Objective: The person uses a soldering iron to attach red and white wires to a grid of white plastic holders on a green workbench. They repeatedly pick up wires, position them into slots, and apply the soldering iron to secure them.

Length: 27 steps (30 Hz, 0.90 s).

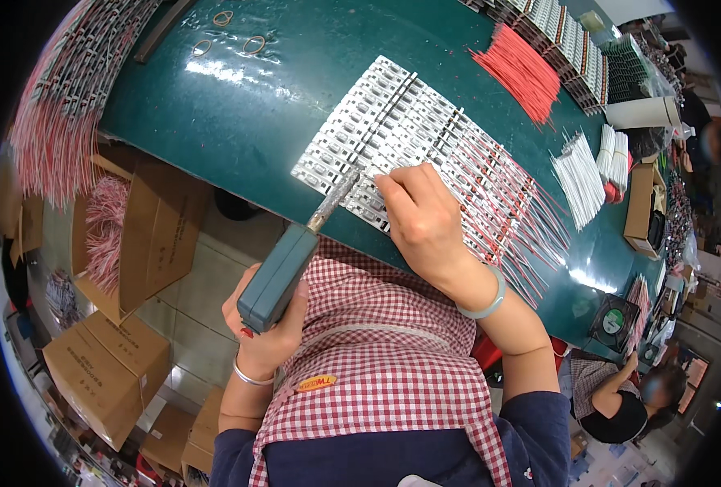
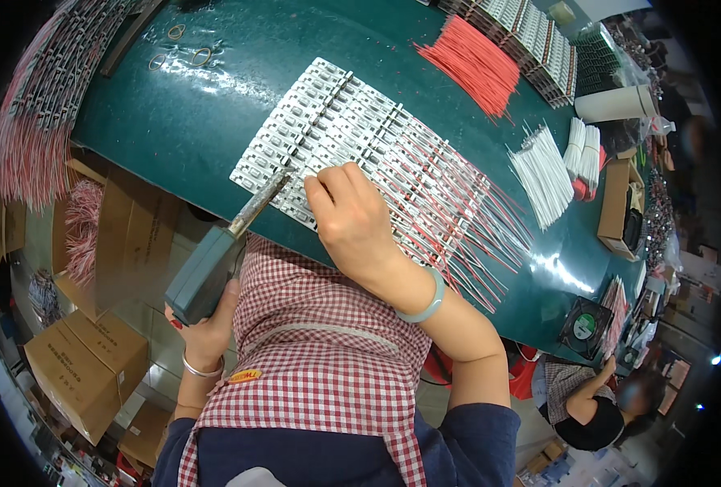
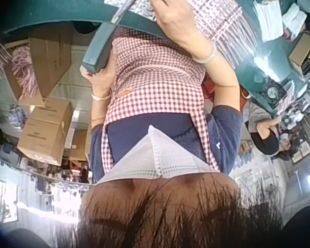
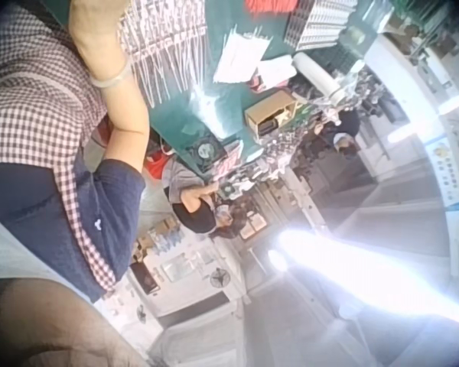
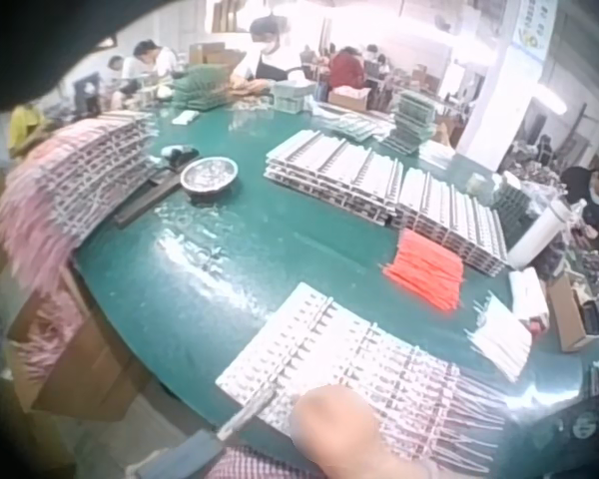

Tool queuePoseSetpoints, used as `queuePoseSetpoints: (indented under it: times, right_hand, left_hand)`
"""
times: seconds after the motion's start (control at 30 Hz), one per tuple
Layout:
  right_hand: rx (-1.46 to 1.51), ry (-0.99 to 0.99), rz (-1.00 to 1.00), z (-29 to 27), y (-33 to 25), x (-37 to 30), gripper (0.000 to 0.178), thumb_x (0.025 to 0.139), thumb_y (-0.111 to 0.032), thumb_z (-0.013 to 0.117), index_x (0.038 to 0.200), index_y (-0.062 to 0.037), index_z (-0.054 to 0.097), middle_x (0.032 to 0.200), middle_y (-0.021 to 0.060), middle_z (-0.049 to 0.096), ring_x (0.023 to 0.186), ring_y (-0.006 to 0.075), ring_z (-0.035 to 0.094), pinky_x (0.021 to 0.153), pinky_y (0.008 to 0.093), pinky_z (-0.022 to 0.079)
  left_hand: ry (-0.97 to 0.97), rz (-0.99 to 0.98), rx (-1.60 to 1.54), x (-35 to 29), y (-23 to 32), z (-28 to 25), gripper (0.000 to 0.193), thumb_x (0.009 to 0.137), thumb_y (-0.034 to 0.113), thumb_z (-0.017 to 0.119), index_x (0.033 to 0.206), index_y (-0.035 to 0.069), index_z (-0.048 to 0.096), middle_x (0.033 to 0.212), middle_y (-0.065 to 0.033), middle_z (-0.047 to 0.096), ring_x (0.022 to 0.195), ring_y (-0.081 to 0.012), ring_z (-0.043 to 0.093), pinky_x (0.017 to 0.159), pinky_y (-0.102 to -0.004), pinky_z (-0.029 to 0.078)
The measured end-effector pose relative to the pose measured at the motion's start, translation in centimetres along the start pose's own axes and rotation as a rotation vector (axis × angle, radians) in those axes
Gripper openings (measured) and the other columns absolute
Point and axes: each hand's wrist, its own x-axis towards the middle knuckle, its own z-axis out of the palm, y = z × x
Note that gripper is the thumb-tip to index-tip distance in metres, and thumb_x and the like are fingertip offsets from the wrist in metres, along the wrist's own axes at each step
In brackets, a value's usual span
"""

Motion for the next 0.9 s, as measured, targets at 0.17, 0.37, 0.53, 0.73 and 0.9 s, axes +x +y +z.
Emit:
queuePoseSetpoints:
  times: [0.17,0.37,0.53,0.73,0.9]
  right_hand:
    - [-0.037,-0.015,-0.037,0.0,0.1,0.0,0.030,0.069,0.001,0.063,0.098,0.0051,0.066,0.088,0.0110,0.058,0.079,0.0251,0.056,0.064,0.0340,0.050]
    - [-0.076,-0.027,-0.034,0.4,0.1,-0.2,0.029,0.070,-0.001,0.063,0.097,0.0049,0.066,0.087,0.0104,0.057,0.079,0.0243,0.056,0.064,0.0334,0.050]
    - [-0.090,-0.021,-0.044,0.4,0.0,0.0,0.027,0.070,-0.002,0.063,0.096,0.0045,0.066,0.087,0.0102,0.057,0.079,0.0239,0.056,0.064,0.0332,0.050]
    - [-0.080,-0.016,-0.028,0.3,0.0,0.0,0.023,0.069,-0.004,0.061,0.090,0.0045,0.064,0.084,0.0109,0.055,0.080,0.0251,0.055,0.066,0.0342,0.050]
    - [-0.077,0.007,-0.024,0.5,0.3,-0.4,0.015,0.068,-0.006,0.060,0.080,0.0021,0.060,0.081,0.0125,0.052,0.080,0.0258,0.053,0.067,0.0350,0.050]
  left_hand:
    - [-0.039,0.029,0.014,0.1,-0.2,0.0,0.019,0.073,-0.006,0.074,0.090,-0.005,0.067,0.088,-0.0134,0.068,0.070,-0.0208,0.068,0.063,-0.0278,0.053]
    - [-0.047,0.023,0.028,0.0,-0.3,0.1,0.018,0.073,-0.006,0.073,0.089,-0.005,0.067,0.087,-0.0133,0.068,0.069,-0.0206,0.067,0.062,-0.0277,0.052]
    - [-0.037,0.014,-0.012,-0.1,-0.5,-0.2,0.020,0.074,-0.006,0.073,0.093,-0.006,0.067,0.088,-0.0118,0.068,0.070,-0.0191,0.067,0.062,-0.0274,0.052]
    - [0.140,-0.375,-0.457,-0.3,-0.4,-0.8,0.042,0.079,-0.009,0.070,0.119,-0.004,0.059,0.102,-0.0121,0.068,0.063,-0.0167,0.061,0.057,-0.0276,0.050]
    - [0.129,-0.475,-0.767,1.3,-0.8,-1.3,0.047,0.081,-0.002,0.064,0.125,-0.008,0.050,0.100,-0.0184,0.064,0.054,-0.0112,0.050,0.048,-0.0223,0.042]
